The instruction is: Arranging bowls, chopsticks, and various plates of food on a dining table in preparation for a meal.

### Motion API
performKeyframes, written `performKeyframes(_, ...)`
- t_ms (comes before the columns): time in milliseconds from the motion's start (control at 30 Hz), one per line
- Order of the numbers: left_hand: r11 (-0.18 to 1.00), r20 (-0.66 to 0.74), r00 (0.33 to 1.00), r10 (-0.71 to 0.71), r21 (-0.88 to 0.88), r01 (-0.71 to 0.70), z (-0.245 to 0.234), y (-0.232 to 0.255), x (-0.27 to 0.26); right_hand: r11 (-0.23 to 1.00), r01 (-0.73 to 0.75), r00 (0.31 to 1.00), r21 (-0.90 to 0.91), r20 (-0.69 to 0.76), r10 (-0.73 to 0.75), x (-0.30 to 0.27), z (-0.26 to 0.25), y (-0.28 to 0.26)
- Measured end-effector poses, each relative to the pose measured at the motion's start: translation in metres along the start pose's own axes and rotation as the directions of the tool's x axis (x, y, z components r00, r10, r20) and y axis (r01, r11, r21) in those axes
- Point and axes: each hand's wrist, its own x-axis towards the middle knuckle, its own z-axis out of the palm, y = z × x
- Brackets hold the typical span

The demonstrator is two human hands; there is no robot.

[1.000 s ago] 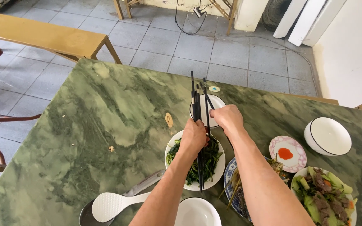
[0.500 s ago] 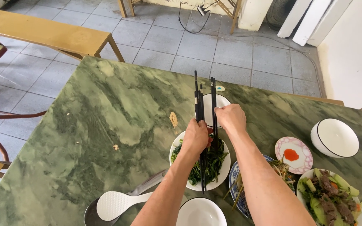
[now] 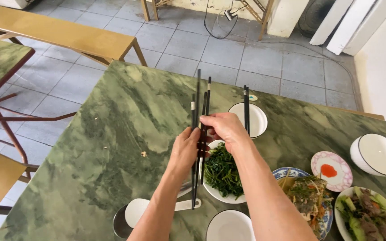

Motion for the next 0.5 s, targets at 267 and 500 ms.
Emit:
performKeyframes(267,0.372,-0.297,0.915,0.274,0.910,0.184,-0.123,-0.119,0.057,0.998,-0.054,0.998,0.009,0.039,0.054,-0.017,0.050,0.024)
performKeyframes(500,0.107,-0.235,0.904,0.358,0.972,0.211,-0.110,-0.103,0.030,0.990,-0.125,0.992,0.063,0.035,0.123,-0.020,0.058,0.045)
